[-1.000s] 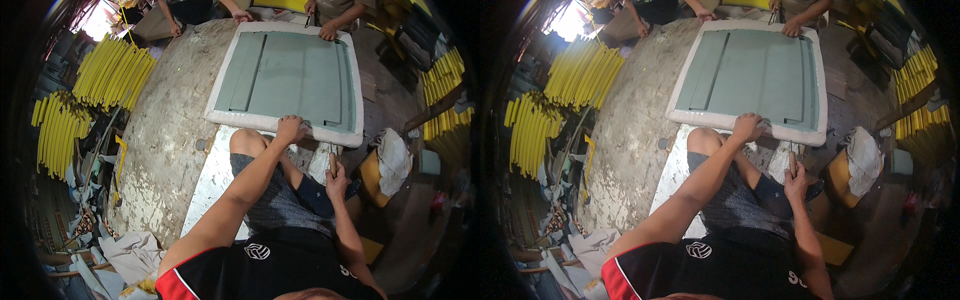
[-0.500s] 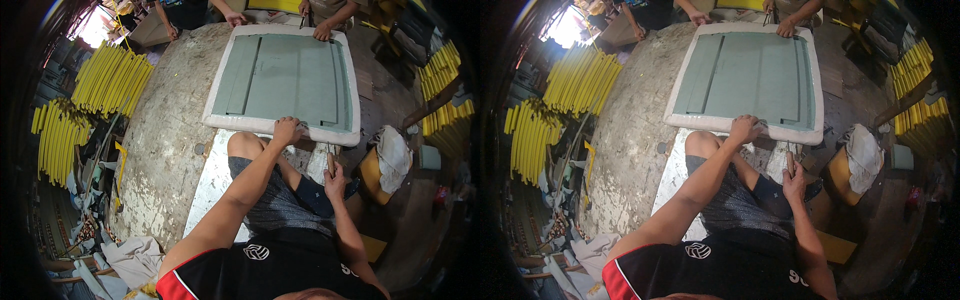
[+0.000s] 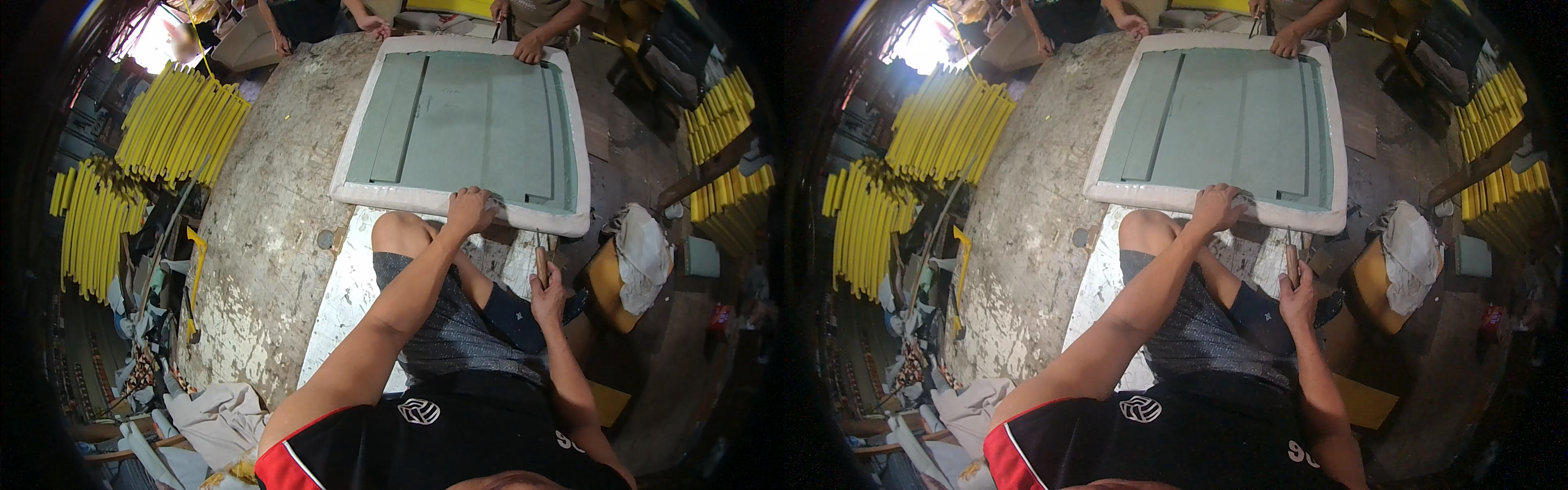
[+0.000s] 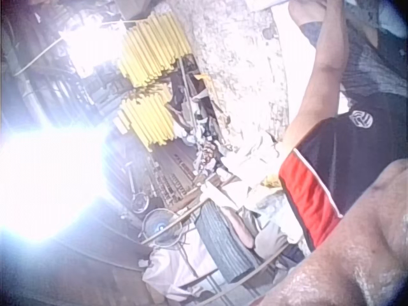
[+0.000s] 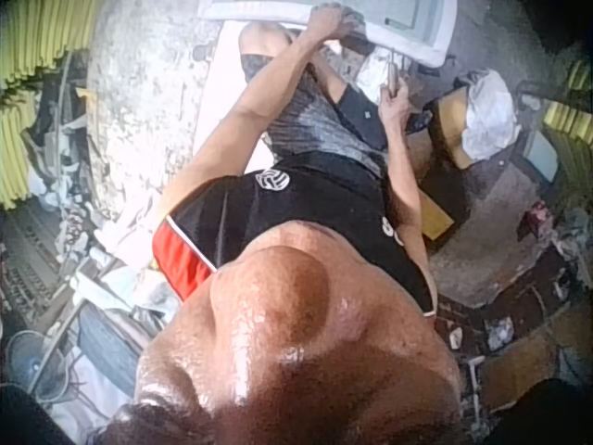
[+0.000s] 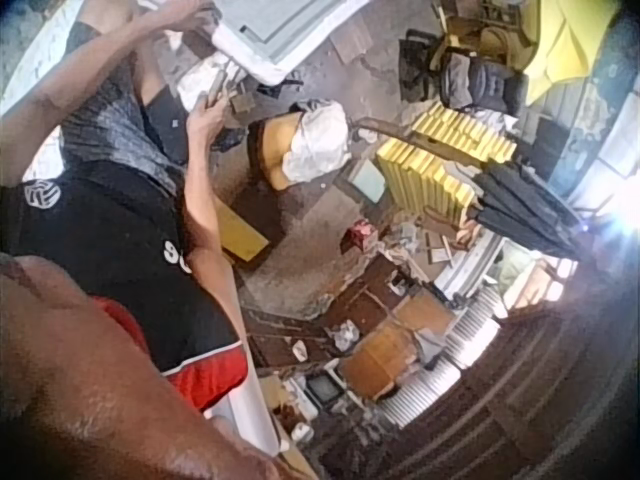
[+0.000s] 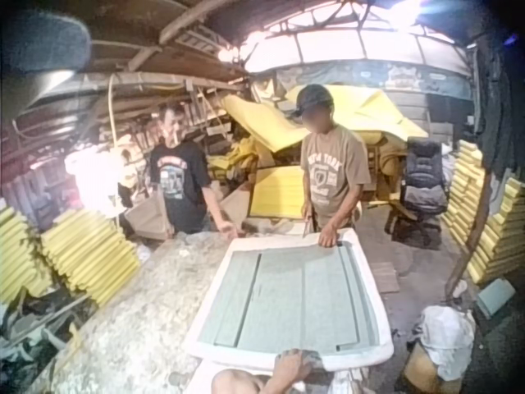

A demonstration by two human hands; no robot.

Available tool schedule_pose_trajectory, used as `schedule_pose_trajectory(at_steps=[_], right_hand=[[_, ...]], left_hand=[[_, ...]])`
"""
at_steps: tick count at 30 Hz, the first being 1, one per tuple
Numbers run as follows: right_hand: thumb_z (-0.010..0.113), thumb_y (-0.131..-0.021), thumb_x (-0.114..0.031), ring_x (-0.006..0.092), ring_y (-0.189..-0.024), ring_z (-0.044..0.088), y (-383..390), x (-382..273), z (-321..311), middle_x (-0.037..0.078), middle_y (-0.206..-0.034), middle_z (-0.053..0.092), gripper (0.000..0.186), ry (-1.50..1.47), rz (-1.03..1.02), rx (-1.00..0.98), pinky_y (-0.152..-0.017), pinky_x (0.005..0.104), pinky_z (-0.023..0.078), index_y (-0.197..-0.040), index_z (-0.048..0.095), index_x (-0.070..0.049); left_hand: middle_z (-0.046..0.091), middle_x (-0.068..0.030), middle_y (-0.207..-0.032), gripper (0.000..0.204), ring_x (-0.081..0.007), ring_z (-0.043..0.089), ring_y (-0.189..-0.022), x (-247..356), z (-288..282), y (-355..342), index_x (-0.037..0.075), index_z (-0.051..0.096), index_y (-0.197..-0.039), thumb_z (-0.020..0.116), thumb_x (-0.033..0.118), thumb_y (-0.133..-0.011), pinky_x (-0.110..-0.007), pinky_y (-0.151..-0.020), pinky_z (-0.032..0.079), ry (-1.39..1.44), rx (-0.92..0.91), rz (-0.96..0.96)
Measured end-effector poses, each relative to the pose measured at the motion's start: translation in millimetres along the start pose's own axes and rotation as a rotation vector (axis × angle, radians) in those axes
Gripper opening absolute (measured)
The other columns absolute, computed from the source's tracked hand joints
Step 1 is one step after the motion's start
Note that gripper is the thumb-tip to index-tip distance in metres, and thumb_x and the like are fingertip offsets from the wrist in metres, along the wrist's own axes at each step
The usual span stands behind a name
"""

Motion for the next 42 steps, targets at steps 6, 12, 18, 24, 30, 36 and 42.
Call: schedule_pose_trajectory(at_steps=[6, 12, 18, 24, 30, 36, 42], right_hand=[[0.067, -0.097, -0.027, 0.0386, -0.123, 0.064, -1, 3, 1, 0.028, -0.132, 0.065, 0.058, -0.028, -0.007, 0.006, -0.102, 0.0415, 0.049, -0.145, 0.049, 0.002], [0.067, -0.097, -0.027, 0.0386, -0.122, 0.065, 0, 2, 2, 0.028, -0.131, 0.065, 0.058, -0.035, -0.018, 0.016, -0.101, 0.0411, 0.049, -0.145, 0.049, 0.001], [0.065, -0.098, -0.029, 0.0391, -0.122, 0.064, 1, -2, 0, 0.028, -0.13, 0.066, 0.057, 0.0, -0.008, 0.001, -0.101, 0.0411, 0.049, -0.144, 0.049, 0.001], [0.065, -0.098, -0.031, 0.0401, -0.121, 0.064, 1, 0, 1, 0.028, -0.13, 0.065, 0.058, 0.0, -0.066, 0.038, -0.1, 0.0421, 0.049, -0.145, 0.049, 0.0], [0.07, -0.094, -0.022, 0.0298, -0.105, 0.07, -3, 11, 3, 0.021, -0.112, 0.072, 0.049, 0.042, -0.14, 0.128, -0.093, 0.0379, 0.052, -0.137, 0.058, -0.001], [0.072, -0.093, -0.023, 0.0302, -0.108, 0.07, -4, 10, 3, 0.022, -0.115, 0.072, 0.049, 0.08, -0.231, 0.159, -0.094, 0.0381, 0.052, -0.134, 0.062, 0.001], [0.07, -0.096, -0.024, 0.0279, -0.105, 0.07, -2, 14, 7, 0.021, -0.117, 0.072, 0.048, 0.037, -0.251, 0.164, -0.09, 0.0356, 0.053, -0.136, 0.06, 0.002]], left_hand=[[0.065, -0.0172, -0.132, 0.053, -0.0399, 0.059, -0.125, 2, -2, -1, 0.013, 0.068, -0.131, 0.07, 0.044, -0.09, -0.053, -0.107, 0.044, 0.01, -0.027, -0.014], [0.065, -0.0168, -0.133, 0.053, -0.0399, 0.059, -0.124, 0, 0, -1, 0.013, 0.068, -0.132, 0.07, 0.045, -0.09, -0.053, -0.107, 0.044, 0.005, -0.015, -0.013], [0.066, -0.0164, -0.129, 0.049, -0.0395, 0.06, -0.122, 0, -1, -1, 0.014, 0.071, -0.127, 0.071, 0.043, -0.089, -0.053, -0.105, 0.045, 0.015, 0.007, 0.009], [0.068, -0.0161, -0.122, 0.042, -0.0393, 0.062, -0.118, 1, 0, 0, 0.015, 0.073, -0.122, 0.07, 0.041, -0.089, -0.053, -0.101, 0.047, -0.003, 0.024, 0.03], [0.068, -0.0162, -0.121, 0.04, -0.0397, 0.063, -0.116, 1, 1, 1, 0.016, 0.073, -0.12, 0.07, 0.039, -0.089, -0.054, -0.099, 0.049, -0.006, 0.037, 0.049], [0.068, -0.0162, -0.12, 0.039, -0.0398, 0.062, -0.117, 2, 1, 1, 0.018, 0.073, -0.121, 0.069, 0.04, -0.089, -0.056, -0.1, 0.048, 0.003, 0.024, 0.057], [0.068, -0.0162, -0.122, 0.039, -0.0386, 0.06, -0.121, 0, 3, 2, 0.02, 0.074, -0.122, 0.067, 0.04, -0.09, -0.057, -0.103, 0.046, 0.006, 0.003, 0.039]])
Point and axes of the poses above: each hand's wrist, its own y-axis away from the middle knuckle, its own z-axis out of the palm, x = y × z, the point moved 5 cm from there along -y, towards the middle knuckle
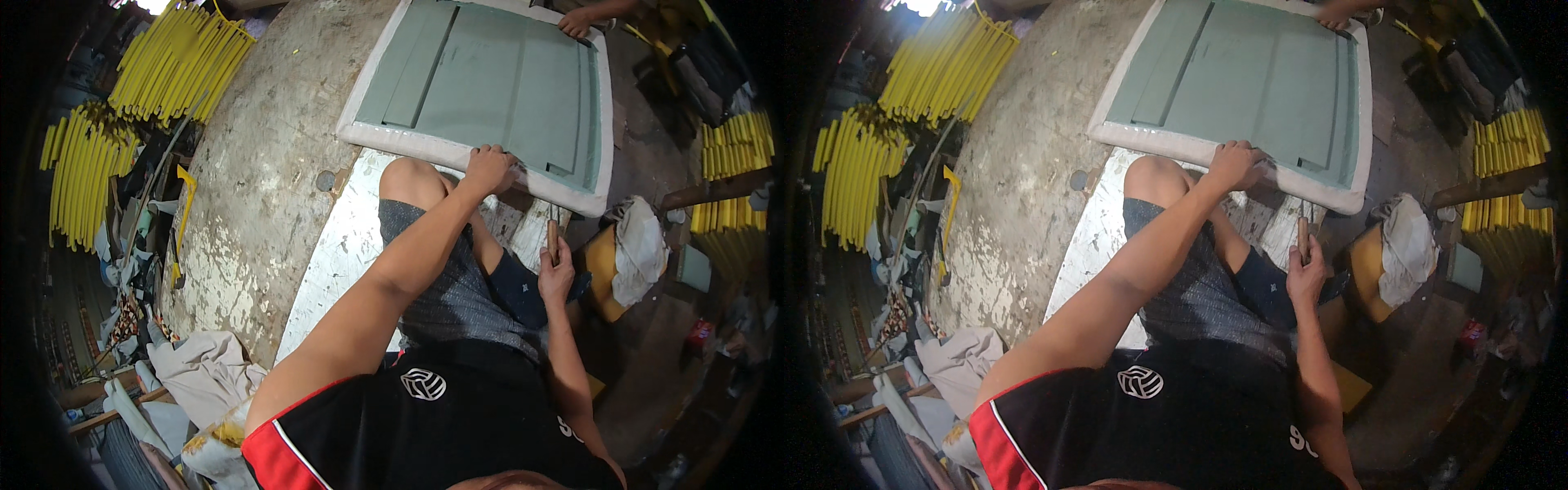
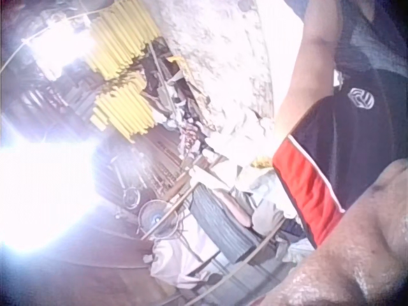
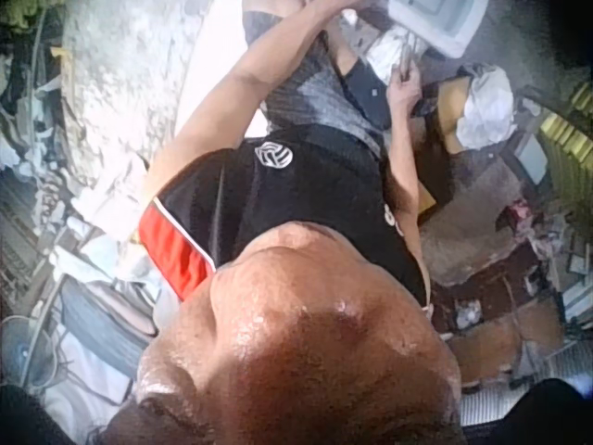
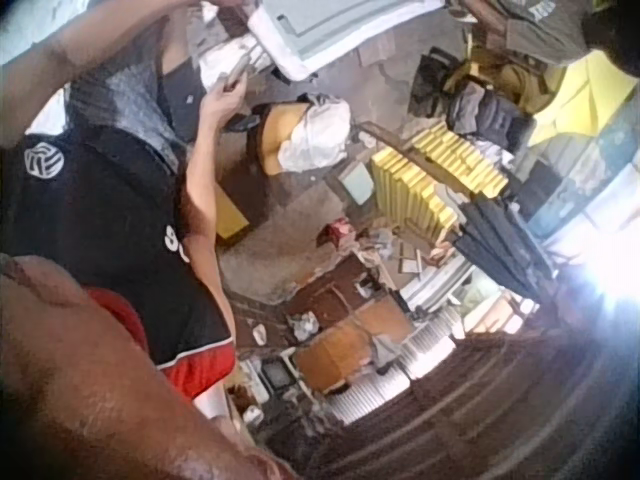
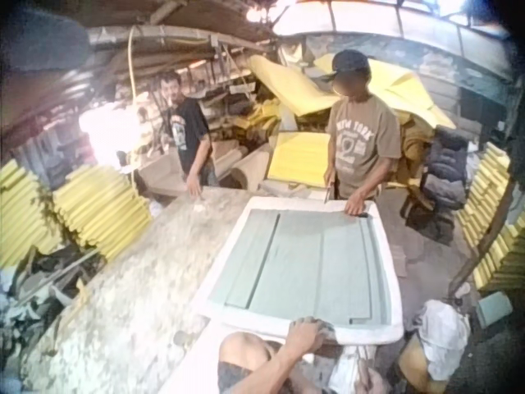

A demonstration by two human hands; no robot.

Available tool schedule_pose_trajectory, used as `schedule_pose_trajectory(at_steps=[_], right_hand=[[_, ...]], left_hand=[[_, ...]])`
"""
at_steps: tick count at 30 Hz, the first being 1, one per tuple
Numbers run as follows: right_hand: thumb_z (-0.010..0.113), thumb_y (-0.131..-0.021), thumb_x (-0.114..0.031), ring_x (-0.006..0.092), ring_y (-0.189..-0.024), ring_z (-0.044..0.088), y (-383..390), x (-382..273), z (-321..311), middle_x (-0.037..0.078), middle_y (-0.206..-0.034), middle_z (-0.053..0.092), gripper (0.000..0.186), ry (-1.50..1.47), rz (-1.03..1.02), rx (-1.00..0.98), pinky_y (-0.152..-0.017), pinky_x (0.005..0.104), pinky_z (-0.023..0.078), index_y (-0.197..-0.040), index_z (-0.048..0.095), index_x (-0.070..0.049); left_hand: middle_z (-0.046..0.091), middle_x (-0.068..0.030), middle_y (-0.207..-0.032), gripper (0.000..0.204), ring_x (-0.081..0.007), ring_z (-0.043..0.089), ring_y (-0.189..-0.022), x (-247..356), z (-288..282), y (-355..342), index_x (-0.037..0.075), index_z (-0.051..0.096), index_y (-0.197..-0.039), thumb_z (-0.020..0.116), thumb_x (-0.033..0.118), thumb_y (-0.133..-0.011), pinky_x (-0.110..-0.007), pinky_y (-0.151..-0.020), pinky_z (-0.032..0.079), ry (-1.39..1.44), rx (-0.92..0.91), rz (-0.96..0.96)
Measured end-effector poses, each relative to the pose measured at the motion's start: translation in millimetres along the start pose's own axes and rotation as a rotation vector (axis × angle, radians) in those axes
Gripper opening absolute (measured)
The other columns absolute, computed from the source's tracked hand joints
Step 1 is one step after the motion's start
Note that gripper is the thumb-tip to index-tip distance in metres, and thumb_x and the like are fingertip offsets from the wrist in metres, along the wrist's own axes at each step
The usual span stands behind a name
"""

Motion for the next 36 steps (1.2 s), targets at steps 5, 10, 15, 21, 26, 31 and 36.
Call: schedule_pose_trajectory(at_steps=[5, 10, 15, 21, 26, 31, 36], right_hand=[[0.062, -0.103, -0.02, 0.0232, -0.104, 0.067, 2, 10, 1, 0.016, -0.119, 0.071, 0.045, -0.248, 0.23, -0.089, -0.089, 0.0343, 0.053, -0.142, 0.054, 0.002], [0.065, -0.101, -0.019, 0.0085, -0.071, 0.057, -5, -15, -13, 0.007, -0.106, 0.068, 0.047, -0.295, 0.373, -0.121, -0.058, 0.0258, 0.048, -0.144, 0.053, -0.003], [0.067, -0.099, -0.016, 0.0065, -0.061, 0.053, -17, -43, -6, 0.003, -0.103, 0.067, 0.056, -0.539, 0.417, -0.207, -0.048, 0.0219, 0.042, -0.15, 0.047, -0.006], [0.063, -0.101, -0.018, 0.0069, -0.061, 0.054, -28, -70, 9, 0.007, -0.108, 0.069, 0.058, -0.481, 0.408, -0.329, -0.046, 0.022, 0.041, -0.154, 0.042, -0.008], [0.063, -0.1, -0.018, 0.0066, -0.058, 0.053, -39, -80, 24, 0.007, -0.105, 0.069, 0.056, -0.476, 0.374, -0.37, -0.043, 0.0222, 0.04, -0.153, 0.045, -0.009], [0.064, -0.097, -0.016, 0.011, -0.06, 0.057, -46, -87, 33, 0.01, -0.101, 0.069, 0.055, -0.487, 0.388, -0.395, -0.055, 0.0278, 0.047, -0.15, 0.052, -0.01], [0.062, -0.097, -0.016, 0.0107, -0.058, 0.057, -52, -95, 40, 0.008, -0.097, 0.07, 0.058, -0.457, 0.384, -0.44, -0.05, 0.0278, 0.046, -0.153, 0.049, -0.012]], left_hand=[[0.068, -0.0172, -0.12, 0.038, -0.0384, 0.062, -0.12, 3, 7, -7, 0.019, 0.074, -0.12, 0.067, 0.04, -0.09, -0.055, -0.101, 0.048, -0.038, -0.02, 0.017], [0.069, -0.0198, -0.116, 0.042, -0.0406, 0.066, -0.111, -15, 16, -10, 0.011, 0.072, -0.119, 0.068, 0.041, -0.089, -0.052, -0.094, 0.053, -0.109, 0.006, 0.033], [0.069, -0.0196, -0.121, 0.048, -0.0404, 0.062, -0.12, -19, 3, -5, 0.009, 0.07, -0.123, 0.07, 0.041, -0.087, -0.056, -0.103, 0.046, -0.138, 0.08, -0.08], [0.067, -0.018, -0.126, 0.048, -0.0381, 0.059, -0.124, -18, 1, -6, 0.007, 0.07, -0.122, 0.071, 0.042, -0.089, -0.056, -0.106, 0.042, -0.12, -0.004, -0.116], [0.063, -0.0194, -0.135, 0.056, -0.0409, 0.051, -0.135, -21, -3, -3, 0.005, 0.066, -0.13, 0.071, 0.043, -0.09, -0.058, -0.112, 0.037, -0.064, -0.063, -0.127], [0.045, -0.0208, -0.158, 0.077, -0.0445, 0.032, -0.151, -17, -4, 21, 0.006, 0.048, -0.152, 0.072, 0.045, -0.089, -0.06, -0.12, 0.029, -0.117, -0.097, -0.135], [0.04, -0.0201, -0.161, 0.085, -0.0442, 0.029, -0.152, -21, -9, 21, 0.004, 0.046, -0.153, 0.071, 0.053, -0.088, -0.061, -0.121, 0.027, -0.111, -0.125, -0.16]])
Point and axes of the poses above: each hand's wrist, its own y-axis away from the middle knuckle, its own z-axis out of the palm, x = y × z, the point moved 5 cm from there along -y, towards the middle knuckle
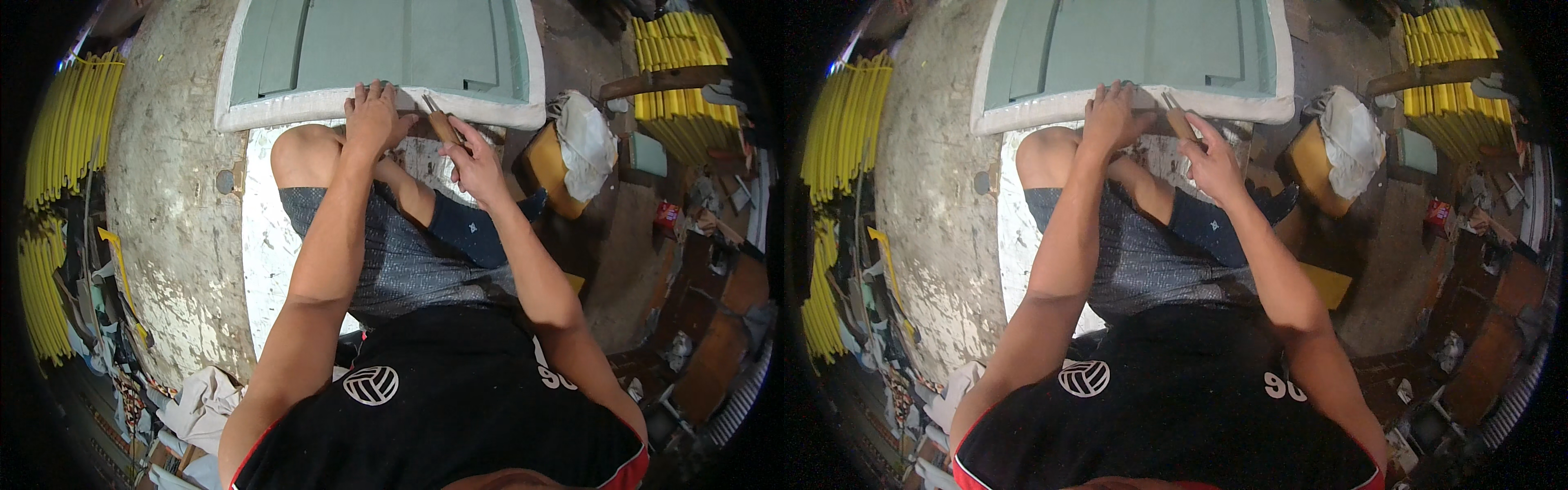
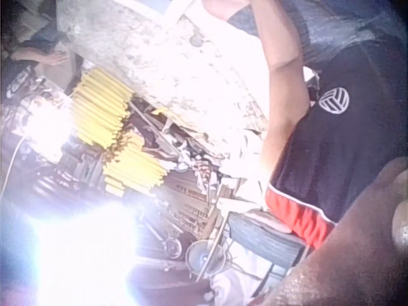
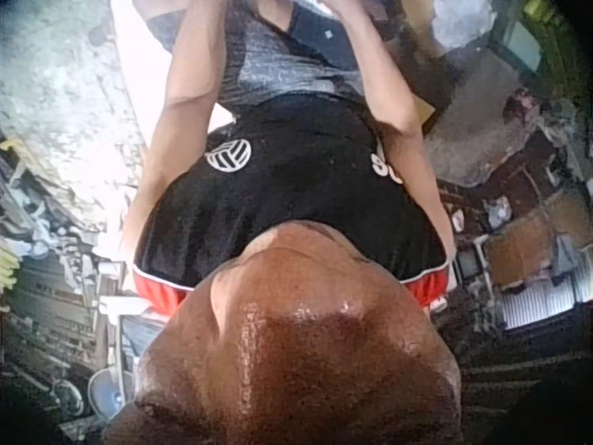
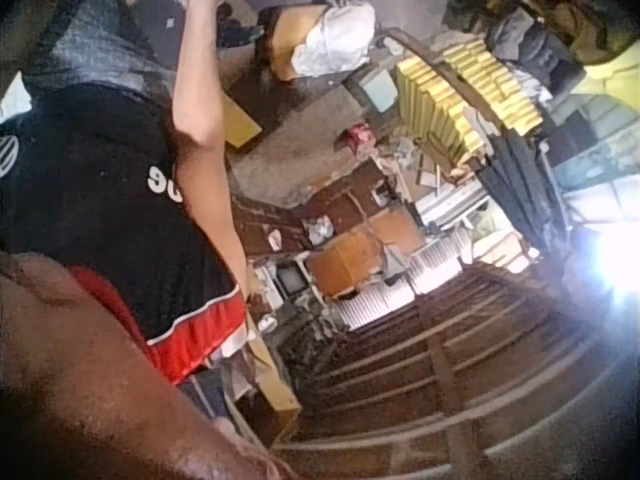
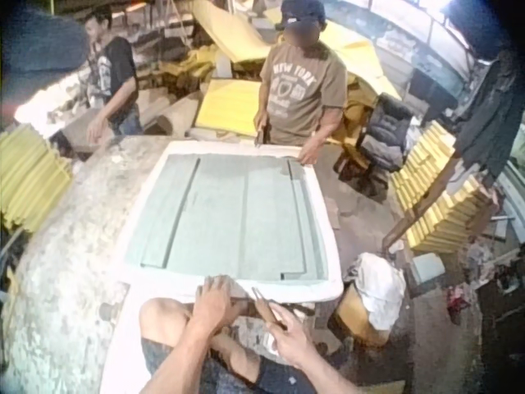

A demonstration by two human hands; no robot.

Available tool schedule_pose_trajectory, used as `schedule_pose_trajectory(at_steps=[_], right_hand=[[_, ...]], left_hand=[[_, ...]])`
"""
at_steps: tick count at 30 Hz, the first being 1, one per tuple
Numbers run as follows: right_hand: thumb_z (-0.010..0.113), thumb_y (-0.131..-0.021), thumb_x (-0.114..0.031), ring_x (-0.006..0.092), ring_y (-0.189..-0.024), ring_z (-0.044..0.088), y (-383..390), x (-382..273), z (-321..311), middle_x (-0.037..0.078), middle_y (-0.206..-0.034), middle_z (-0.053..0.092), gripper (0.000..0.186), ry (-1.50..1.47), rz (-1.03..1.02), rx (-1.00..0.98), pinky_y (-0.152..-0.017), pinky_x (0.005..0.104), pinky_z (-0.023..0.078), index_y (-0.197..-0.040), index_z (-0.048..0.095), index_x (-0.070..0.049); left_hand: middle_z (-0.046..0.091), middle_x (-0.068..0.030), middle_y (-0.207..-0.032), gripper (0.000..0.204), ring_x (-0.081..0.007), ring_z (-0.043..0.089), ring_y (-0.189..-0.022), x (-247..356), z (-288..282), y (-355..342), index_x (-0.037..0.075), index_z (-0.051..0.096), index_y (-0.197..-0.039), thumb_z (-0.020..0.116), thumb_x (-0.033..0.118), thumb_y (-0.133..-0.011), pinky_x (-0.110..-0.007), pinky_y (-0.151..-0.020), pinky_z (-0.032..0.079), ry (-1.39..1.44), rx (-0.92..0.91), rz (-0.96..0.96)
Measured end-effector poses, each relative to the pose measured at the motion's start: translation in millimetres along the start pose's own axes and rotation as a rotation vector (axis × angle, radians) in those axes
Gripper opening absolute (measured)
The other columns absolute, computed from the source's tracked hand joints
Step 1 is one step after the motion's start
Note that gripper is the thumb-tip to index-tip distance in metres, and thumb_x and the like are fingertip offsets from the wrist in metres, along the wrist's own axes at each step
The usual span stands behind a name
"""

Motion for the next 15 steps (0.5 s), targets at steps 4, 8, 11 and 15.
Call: schedule_pose_trajectory(at_steps=[4, 8, 11, 15], right_hand=[[0.06, -0.098, -0.017, 0.0109, -0.056, 0.056, -7, -8, 8, 0.007, -0.095, 0.071, 0.058, 0.004, 0.019, -0.029, -0.046, 0.028, 0.043, -0.154, 0.048, -0.014], [0.058, -0.099, -0.017, 0.0105, -0.055, 0.055, -19, -4, 9, 0.007, -0.095, 0.07, 0.057, -0.023, 0.058, -0.064, -0.044, 0.027, 0.043, -0.155, 0.048, -0.015], [0.056, -0.099, -0.017, 0.0099, -0.056, 0.055, -21, -2, 9, 0.007, -0.095, 0.07, 0.056, -0.039, 0.072, -0.074, -0.044, 0.026, 0.043, -0.155, 0.048, -0.015], [0.055, -0.101, -0.018, 0.0091, -0.056, 0.054, -22, -1, 8, 0.008, -0.095, 0.069, 0.053, -0.117, 0.119, -0.084, -0.043, 0.0253, 0.041, -0.154, 0.049, -0.015]], left_hand=[[0.049, -0.0218, -0.154, 0.087, -0.0453, 0.037, -0.148, -11, 1, -14, 0.003, 0.055, -0.145, 0.071, 0.063, -0.084, -0.062, -0.117, 0.032, -0.007, 0.084, -0.026], [0.053, -0.0222, -0.149, 0.083, -0.0439, 0.039, -0.145, -12, 4, -27, 0.0, 0.064, -0.134, 0.07, 0.066, -0.084, -0.062, -0.117, 0.029, 0.06, 0.037, -0.026], [0.059, -0.0235, -0.139, 0.084, -0.044, 0.046, -0.138, -11, 5, -27, 0.0, 0.068, -0.128, 0.07, 0.07, -0.081, -0.063, -0.113, 0.032, 0.063, 0.097, -0.025], [0.063, -0.0256, -0.13, 0.087, -0.046, 0.054, -0.13, -13, 12, -30, 0.004, 0.07, -0.127, 0.071, 0.075, -0.078, -0.063, -0.108, 0.038, 0.03, 0.151, -0.017]])
Point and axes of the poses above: each hand's wrist, its own y-axis away from the middle knuckle, its own z-axis out of the palm, x = y × z, the point moved 5 cm from there along -y, towards the middle knuckle
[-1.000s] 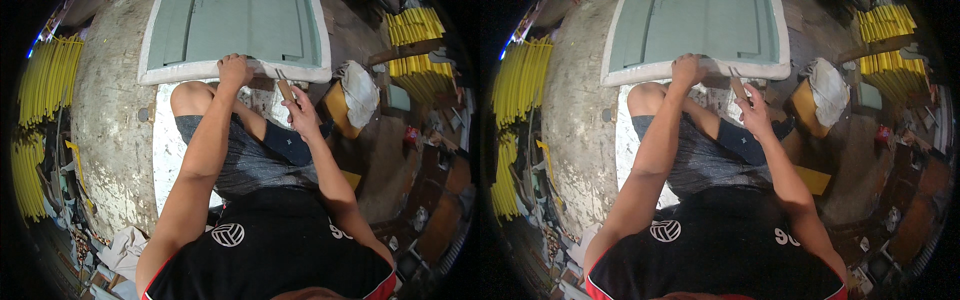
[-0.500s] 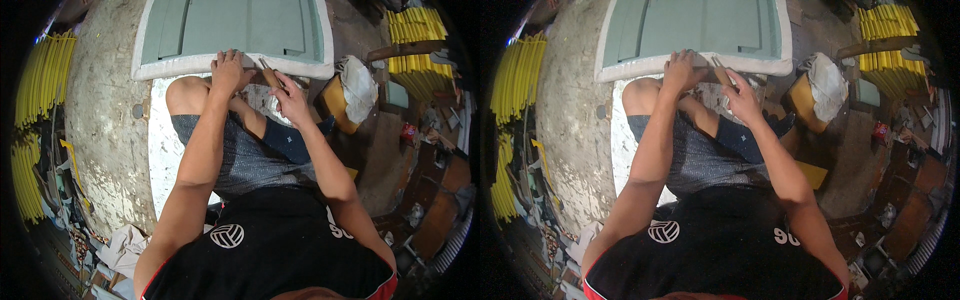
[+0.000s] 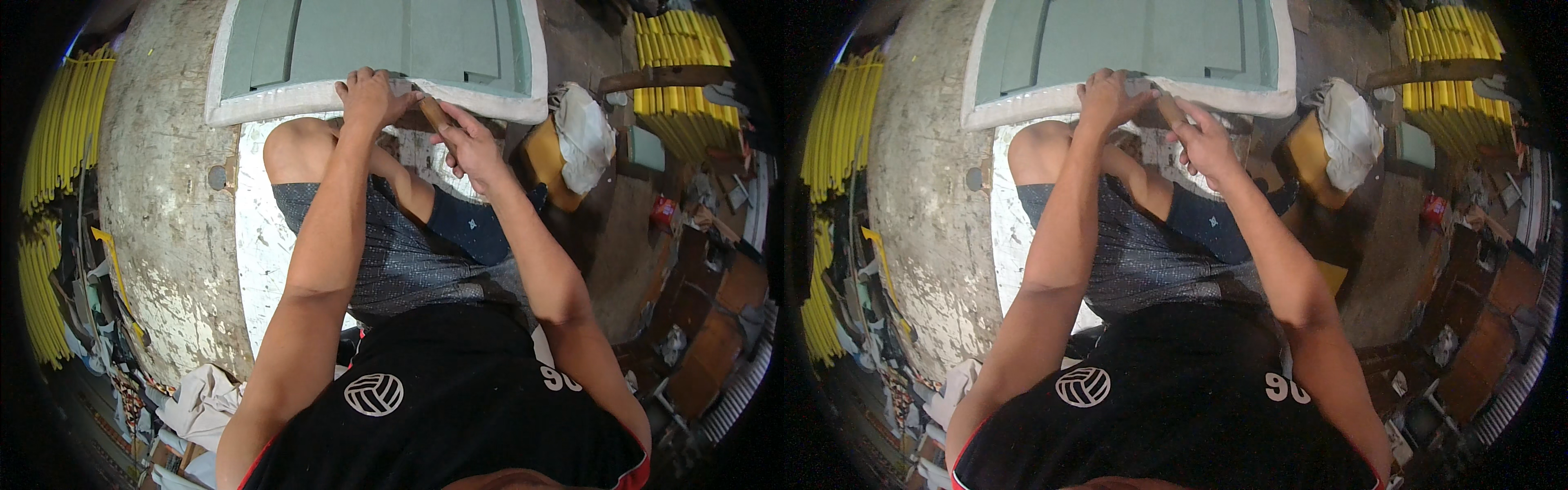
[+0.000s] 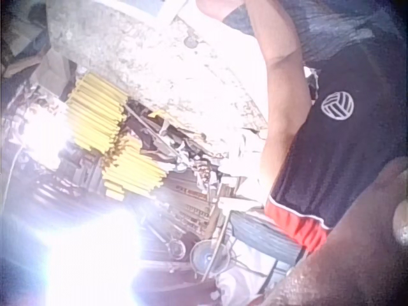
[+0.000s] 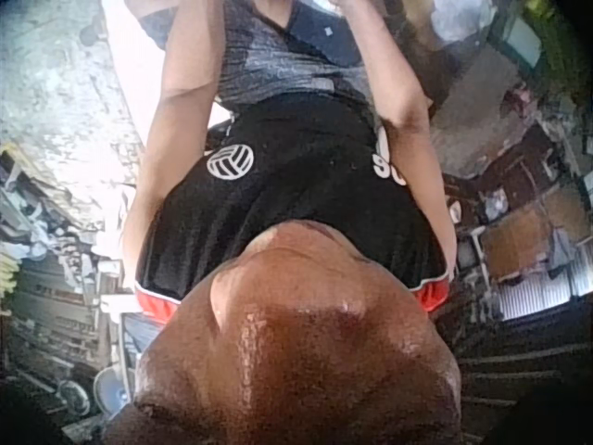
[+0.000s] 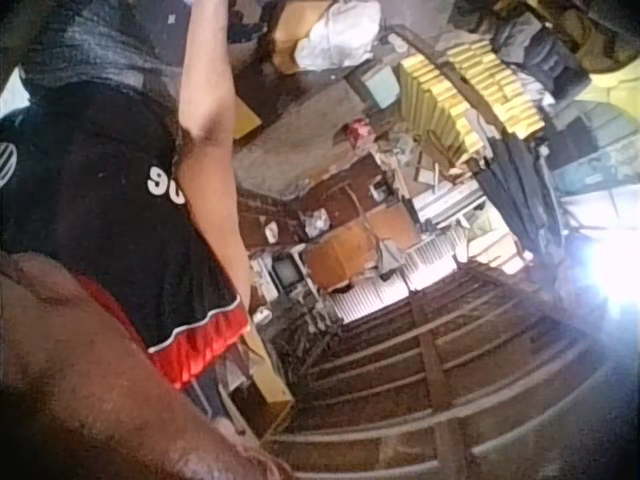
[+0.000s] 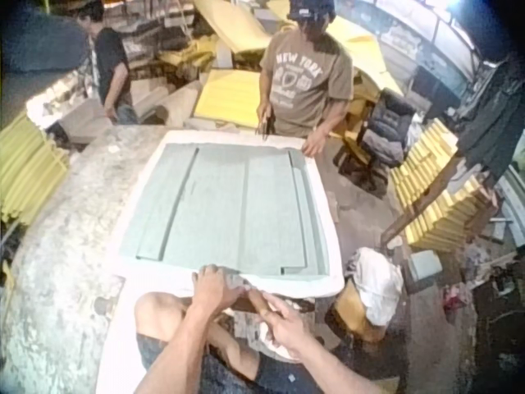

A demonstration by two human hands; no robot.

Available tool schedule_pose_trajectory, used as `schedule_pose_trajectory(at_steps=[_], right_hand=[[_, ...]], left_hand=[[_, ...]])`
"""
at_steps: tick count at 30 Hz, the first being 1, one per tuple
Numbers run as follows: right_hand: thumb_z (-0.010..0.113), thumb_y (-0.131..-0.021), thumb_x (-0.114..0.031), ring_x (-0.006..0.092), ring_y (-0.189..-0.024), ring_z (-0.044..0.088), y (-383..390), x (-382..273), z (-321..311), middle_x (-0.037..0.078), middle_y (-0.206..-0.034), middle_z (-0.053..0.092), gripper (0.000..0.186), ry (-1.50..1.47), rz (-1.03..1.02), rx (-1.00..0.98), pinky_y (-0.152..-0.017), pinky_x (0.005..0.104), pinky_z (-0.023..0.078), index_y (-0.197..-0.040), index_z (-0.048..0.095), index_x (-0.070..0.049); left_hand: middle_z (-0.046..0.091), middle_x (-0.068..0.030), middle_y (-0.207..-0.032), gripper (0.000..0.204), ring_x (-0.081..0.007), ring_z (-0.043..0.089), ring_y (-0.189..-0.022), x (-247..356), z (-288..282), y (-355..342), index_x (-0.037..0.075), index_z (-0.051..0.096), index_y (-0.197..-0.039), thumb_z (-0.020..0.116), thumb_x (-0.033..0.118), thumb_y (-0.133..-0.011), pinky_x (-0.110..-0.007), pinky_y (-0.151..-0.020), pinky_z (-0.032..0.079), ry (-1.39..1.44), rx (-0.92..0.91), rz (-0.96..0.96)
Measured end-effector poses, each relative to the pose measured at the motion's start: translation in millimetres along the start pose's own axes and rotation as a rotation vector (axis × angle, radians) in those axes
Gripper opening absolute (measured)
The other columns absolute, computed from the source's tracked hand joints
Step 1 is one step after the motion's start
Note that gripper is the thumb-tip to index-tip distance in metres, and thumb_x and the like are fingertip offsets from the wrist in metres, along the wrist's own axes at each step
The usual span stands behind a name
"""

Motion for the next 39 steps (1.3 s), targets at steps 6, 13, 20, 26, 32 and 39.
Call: schedule_pose_trajectory(at_steps=[6, 13, 20, 26, 32, 39], right_hand=[[0.053, -0.105, -0.022, 0.0058, -0.057, 0.049, 1, -17, -1, 0.006, -0.097, 0.069, 0.051, 0.024, 0.076, -0.044, -0.042, 0.0214, 0.037, -0.155, 0.046, -0.014], [0.054, -0.105, -0.022, 0.0051, -0.057, 0.047, 1, -27, 2, 0.005, -0.097, 0.066, 0.051, 0.059, 0.149, -0.005, -0.043, 0.0201, 0.035, -0.155, 0.046, -0.014], [0.058, -0.103, -0.026, 0.0129, -0.063, 0.056, 1, 0, 22, 0.008, -0.094, 0.066, 0.053, 0.133, 0.046, 0.193, -0.055, 0.0308, 0.048, -0.153, 0.051, -0.011], [0.056, -0.104, -0.025, 0.0151, -0.079, 0.061, -6, 25, 39, 0.009, -0.087, 0.07, 0.053, 0.309, -0.28, 0.301, -0.075, 0.0335, 0.05, -0.154, 0.048, -0.008], [0.06, -0.102, -0.024, 0.0125, -0.07, 0.056, -11, 19, 20, 0.002, -0.079, 0.063, 0.055, 0.754, -0.589, 0.325, -0.069, 0.031, 0.05, -0.155, 0.049, -0.014], [0.06, -0.103, -0.029, 0.0089, -0.056, 0.047, -18, 13, -7, 0.001, -0.081, 0.06, 0.052, 0.158, -0.021, 0.053, -0.051, 0.0271, 0.043, -0.153, 0.052, -0.018]], left_hand=[[0.063, -0.0256, -0.13, 0.089, -0.0463, 0.055, -0.128, -1, 2, -4, 0.008, 0.07, -0.13, 0.069, 0.079, -0.076, -0.064, -0.107, 0.037, -0.025, -0.017, -0.004], [0.065, -0.0231, -0.127, 0.08, -0.0431, 0.054, -0.129, 3, -12, 2, 0.001, 0.073, -0.12, 0.07, 0.071, -0.082, -0.066, -0.112, 0.032, 0.087, -0.032, -0.02], [0.067, -0.0197, -0.12, 0.07, -0.0428, 0.061, -0.117, 12, -8, 3, 0.005, 0.073, -0.121, 0.07, 0.064, -0.084, -0.06, -0.102, 0.041, 0.0, 0.036, 0.019], [0.067, -0.0188, -0.121, 0.067, -0.042, 0.06, -0.118, 10, -10, 4, 0.005, 0.072, -0.12, 0.072, 0.06, -0.083, -0.058, -0.102, 0.042, -0.048, 0.041, 0.022], [0.069, -0.0191, -0.118, 0.065, -0.0433, 0.062, -0.114, 11, -7, -2, 0.005, 0.075, -0.115, 0.073, 0.062, -0.082, -0.062, -0.1, 0.043, -0.032, 0.113, 0.03], [0.067, -0.0213, -0.125, 0.072, -0.0436, 0.057, -0.126, 11, -6, 1, 0.005, 0.074, -0.12, 0.072, 0.066, -0.082, -0.068, -0.11, 0.033, 0.012, 0.042, -0.02]])
Point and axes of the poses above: each hand's wrist, its own y-axis away from the middle knuckle, its own z-axis out of the palm, x = y × z, the point moved 5 cm from there along -y, towards the middle knuckle
